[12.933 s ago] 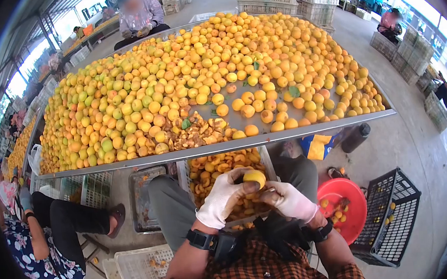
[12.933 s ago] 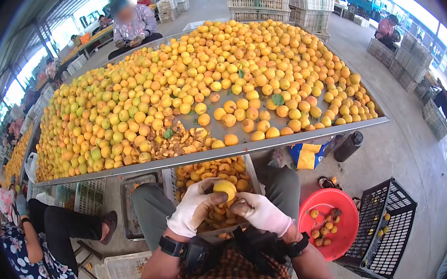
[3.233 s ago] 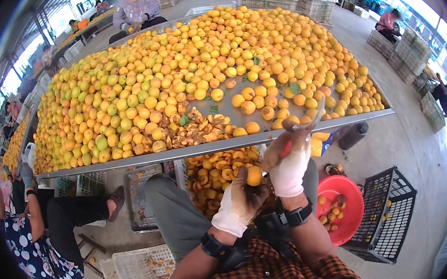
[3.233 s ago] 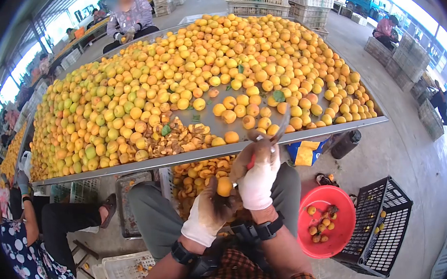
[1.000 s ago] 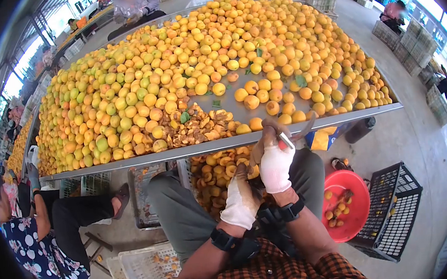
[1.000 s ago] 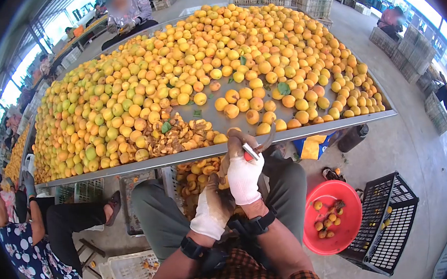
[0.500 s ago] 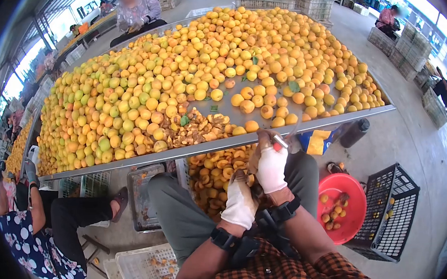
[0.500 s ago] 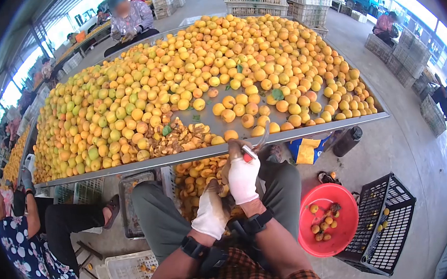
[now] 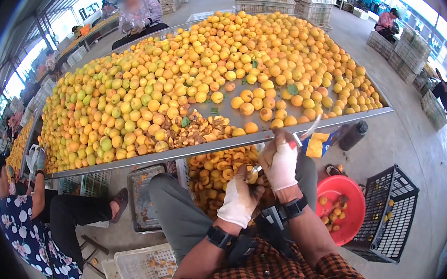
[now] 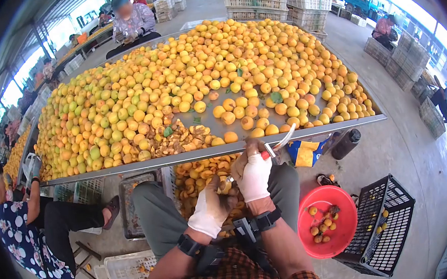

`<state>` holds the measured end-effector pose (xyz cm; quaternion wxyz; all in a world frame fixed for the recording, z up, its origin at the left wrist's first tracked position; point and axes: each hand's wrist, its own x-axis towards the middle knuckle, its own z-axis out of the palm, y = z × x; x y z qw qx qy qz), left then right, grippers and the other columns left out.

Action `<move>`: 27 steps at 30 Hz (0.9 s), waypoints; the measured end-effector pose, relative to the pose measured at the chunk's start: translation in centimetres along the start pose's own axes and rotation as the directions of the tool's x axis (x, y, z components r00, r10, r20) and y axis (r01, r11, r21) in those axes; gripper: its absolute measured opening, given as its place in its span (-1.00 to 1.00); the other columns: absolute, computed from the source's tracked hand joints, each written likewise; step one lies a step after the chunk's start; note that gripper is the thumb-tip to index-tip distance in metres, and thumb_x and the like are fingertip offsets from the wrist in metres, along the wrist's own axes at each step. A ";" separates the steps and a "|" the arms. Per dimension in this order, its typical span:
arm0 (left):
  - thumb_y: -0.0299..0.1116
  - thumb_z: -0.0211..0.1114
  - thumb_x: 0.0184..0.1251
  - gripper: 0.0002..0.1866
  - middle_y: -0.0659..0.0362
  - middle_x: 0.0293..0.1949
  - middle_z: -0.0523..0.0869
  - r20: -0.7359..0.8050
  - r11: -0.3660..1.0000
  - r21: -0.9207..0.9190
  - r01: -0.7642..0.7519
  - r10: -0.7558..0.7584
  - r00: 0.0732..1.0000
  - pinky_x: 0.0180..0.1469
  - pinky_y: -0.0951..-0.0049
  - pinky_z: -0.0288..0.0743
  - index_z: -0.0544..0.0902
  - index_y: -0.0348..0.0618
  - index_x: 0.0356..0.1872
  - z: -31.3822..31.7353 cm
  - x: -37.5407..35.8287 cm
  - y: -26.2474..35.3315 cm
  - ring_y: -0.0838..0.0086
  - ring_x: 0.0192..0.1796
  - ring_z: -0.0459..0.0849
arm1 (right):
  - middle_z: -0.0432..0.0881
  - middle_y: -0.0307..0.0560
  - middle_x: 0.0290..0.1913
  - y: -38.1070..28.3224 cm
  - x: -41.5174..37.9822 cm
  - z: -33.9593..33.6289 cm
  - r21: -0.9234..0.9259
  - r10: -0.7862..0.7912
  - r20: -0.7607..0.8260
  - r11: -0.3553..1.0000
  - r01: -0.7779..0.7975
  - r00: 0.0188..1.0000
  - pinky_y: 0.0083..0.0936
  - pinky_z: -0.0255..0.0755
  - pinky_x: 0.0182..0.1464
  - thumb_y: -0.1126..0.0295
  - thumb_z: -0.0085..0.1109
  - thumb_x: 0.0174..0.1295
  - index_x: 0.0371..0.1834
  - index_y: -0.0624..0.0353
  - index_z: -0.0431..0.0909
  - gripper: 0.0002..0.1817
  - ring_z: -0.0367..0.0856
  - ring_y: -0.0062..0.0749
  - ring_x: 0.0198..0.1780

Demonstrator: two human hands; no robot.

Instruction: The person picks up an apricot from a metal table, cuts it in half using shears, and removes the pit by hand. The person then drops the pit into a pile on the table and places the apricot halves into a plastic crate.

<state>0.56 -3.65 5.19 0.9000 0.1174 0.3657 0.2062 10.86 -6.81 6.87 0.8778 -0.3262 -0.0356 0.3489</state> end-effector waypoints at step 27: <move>-0.65 -0.06 0.27 -0.58 -0.01 0.05 0.50 0.283 0.944 0.281 -0.175 0.093 0.955 -0.10 0.43 0.61 0.39 -0.30 0.18 -0.8 -0.1 4.6 0.32 -0.06 0.60 | 0.67 -0.06 -0.39 -1.5 0.7 -0.9 -0.841 0.170 0.517 0.287 0.459 0.839 -0.54 0.46 -0.12 0.37 0.18 0.23 -0.22 0.35 0.60 -0.78 0.62 -0.43 -0.23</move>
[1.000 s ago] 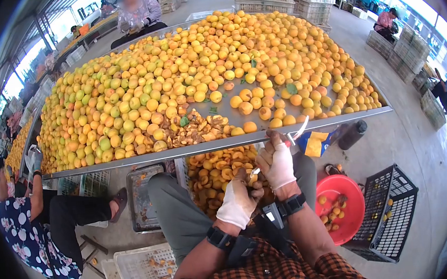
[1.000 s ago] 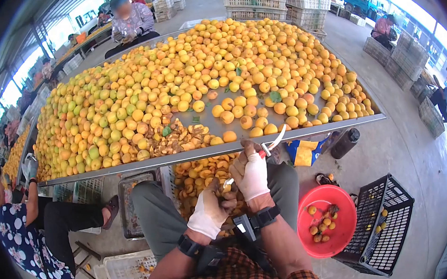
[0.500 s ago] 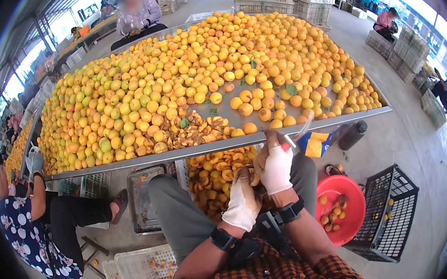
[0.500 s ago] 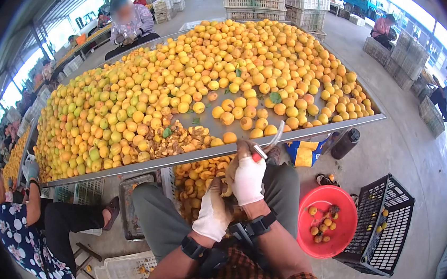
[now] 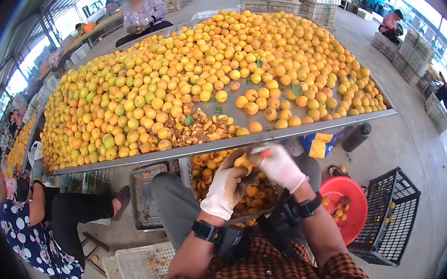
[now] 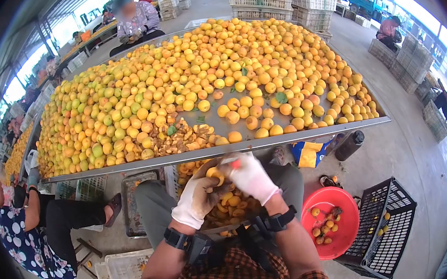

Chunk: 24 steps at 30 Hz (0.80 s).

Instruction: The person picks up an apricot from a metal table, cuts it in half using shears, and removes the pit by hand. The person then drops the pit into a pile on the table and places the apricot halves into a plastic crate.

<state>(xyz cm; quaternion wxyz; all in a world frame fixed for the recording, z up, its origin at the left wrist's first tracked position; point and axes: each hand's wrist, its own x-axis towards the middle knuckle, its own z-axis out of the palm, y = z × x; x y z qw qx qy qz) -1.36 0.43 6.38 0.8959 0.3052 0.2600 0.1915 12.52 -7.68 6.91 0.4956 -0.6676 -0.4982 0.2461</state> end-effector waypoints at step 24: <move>-0.47 0.28 0.12 -0.68 0.05 -0.30 0.69 -0.035 0.318 0.898 -0.304 0.741 0.671 -0.17 0.47 0.48 0.59 -0.35 -0.07 -0.6 2.6 5.2 0.41 -0.27 0.64 | 0.54 -0.32 -0.43 4.6 -2.4 7.3 0.711 0.550 -0.294 0.672 -0.205 0.782 -0.67 0.39 -0.38 0.42 0.26 0.20 -0.19 0.22 0.53 -0.83 0.46 -0.69 -0.45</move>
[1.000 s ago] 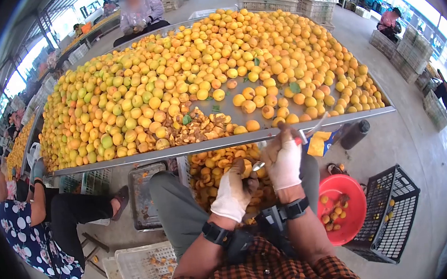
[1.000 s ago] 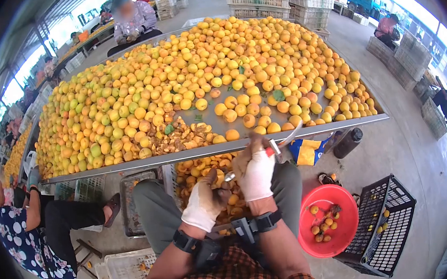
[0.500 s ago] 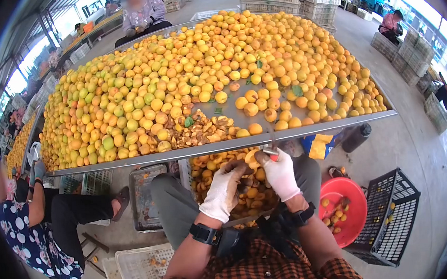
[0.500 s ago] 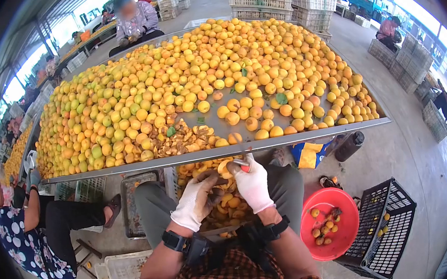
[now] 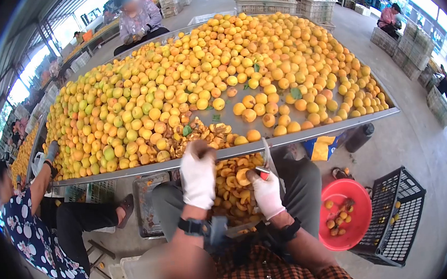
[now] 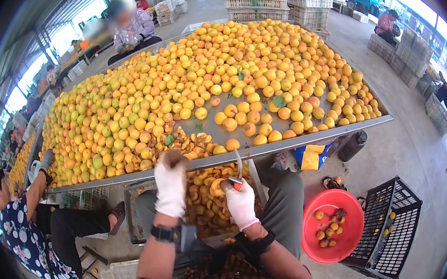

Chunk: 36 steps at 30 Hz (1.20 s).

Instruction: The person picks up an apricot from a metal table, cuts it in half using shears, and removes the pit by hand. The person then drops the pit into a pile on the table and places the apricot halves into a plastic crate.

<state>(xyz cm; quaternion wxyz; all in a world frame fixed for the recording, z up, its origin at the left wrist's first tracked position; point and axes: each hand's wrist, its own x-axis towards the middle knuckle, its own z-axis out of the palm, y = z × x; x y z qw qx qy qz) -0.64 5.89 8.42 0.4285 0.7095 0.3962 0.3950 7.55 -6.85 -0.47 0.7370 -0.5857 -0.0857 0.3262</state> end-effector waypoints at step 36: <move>-0.19 0.04 0.49 -0.59 0.15 0.06 0.58 0.723 0.450 -0.574 0.685 -0.114 0.681 0.07 0.45 0.51 0.40 -0.24 0.19 1.6 -4.4 1.5 0.46 0.05 0.60 | 0.63 -0.11 -0.04 -8.4 -1.5 -0.6 -0.184 -0.237 0.330 0.933 0.308 0.914 -0.60 0.47 0.02 0.53 0.37 0.01 0.20 0.36 0.38 -0.38 0.56 -0.58 -0.05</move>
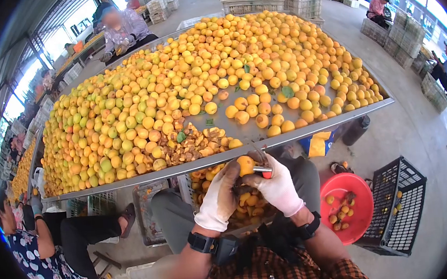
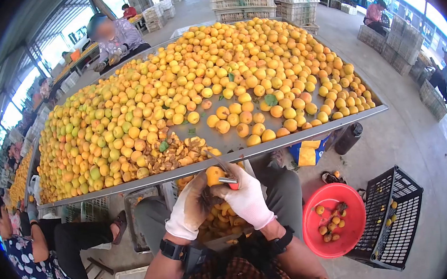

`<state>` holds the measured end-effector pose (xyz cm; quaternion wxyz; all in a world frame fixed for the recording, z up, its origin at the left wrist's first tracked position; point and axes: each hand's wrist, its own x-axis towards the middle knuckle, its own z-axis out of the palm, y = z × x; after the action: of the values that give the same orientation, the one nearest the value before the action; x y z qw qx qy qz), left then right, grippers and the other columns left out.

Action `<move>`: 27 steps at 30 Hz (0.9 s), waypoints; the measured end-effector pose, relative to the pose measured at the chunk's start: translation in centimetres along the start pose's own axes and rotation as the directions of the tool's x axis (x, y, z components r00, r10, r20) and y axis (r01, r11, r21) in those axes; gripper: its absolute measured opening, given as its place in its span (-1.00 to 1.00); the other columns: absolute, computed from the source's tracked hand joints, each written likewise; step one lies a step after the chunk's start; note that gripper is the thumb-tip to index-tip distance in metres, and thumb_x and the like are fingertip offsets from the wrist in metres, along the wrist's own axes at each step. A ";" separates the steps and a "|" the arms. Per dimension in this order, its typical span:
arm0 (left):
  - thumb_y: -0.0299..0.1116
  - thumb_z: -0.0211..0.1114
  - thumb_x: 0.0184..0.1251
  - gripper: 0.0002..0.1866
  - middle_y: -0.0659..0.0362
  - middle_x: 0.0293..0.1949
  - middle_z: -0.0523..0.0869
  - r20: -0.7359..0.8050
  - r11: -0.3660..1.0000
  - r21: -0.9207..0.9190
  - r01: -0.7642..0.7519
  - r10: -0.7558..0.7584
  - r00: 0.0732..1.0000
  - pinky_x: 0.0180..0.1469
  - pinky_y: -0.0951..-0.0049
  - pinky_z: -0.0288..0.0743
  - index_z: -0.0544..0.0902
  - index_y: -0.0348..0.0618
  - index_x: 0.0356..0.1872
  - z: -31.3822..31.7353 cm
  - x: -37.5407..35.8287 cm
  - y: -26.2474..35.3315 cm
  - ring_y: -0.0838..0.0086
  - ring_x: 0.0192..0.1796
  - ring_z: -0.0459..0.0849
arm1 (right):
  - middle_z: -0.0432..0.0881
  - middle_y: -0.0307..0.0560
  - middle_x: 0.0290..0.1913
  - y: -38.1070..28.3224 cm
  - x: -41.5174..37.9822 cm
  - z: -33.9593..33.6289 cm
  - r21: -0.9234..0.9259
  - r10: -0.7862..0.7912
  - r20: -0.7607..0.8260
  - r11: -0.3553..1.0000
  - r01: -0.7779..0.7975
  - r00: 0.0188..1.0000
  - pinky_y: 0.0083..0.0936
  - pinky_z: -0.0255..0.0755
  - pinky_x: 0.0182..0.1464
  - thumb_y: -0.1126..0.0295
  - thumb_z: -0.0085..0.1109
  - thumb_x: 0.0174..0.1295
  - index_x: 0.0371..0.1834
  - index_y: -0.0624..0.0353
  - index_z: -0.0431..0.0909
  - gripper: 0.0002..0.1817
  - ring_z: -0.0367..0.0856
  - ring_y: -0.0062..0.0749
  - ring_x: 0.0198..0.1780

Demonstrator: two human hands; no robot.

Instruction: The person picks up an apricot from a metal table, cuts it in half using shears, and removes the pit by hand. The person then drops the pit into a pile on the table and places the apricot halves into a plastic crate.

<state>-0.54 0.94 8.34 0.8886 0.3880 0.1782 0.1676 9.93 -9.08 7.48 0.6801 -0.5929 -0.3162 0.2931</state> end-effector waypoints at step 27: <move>0.10 0.09 0.38 -0.46 0.01 -0.01 0.65 -0.064 0.878 -0.477 -0.022 -0.010 0.998 0.09 0.23 0.50 0.50 -0.15 0.12 -0.9 1.0 -5.1 0.23 0.03 0.62 | 0.55 0.17 -0.36 1.6 -4.4 0.1 -0.463 -0.199 0.007 0.868 0.180 0.980 -0.30 0.45 -0.28 0.44 0.03 0.30 0.06 0.29 0.37 -0.71 0.56 0.13 -0.38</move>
<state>0.74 -1.30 3.74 0.9501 0.1519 0.1587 0.2215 7.10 -12.21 5.59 0.5515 -0.7094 -0.4193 0.1294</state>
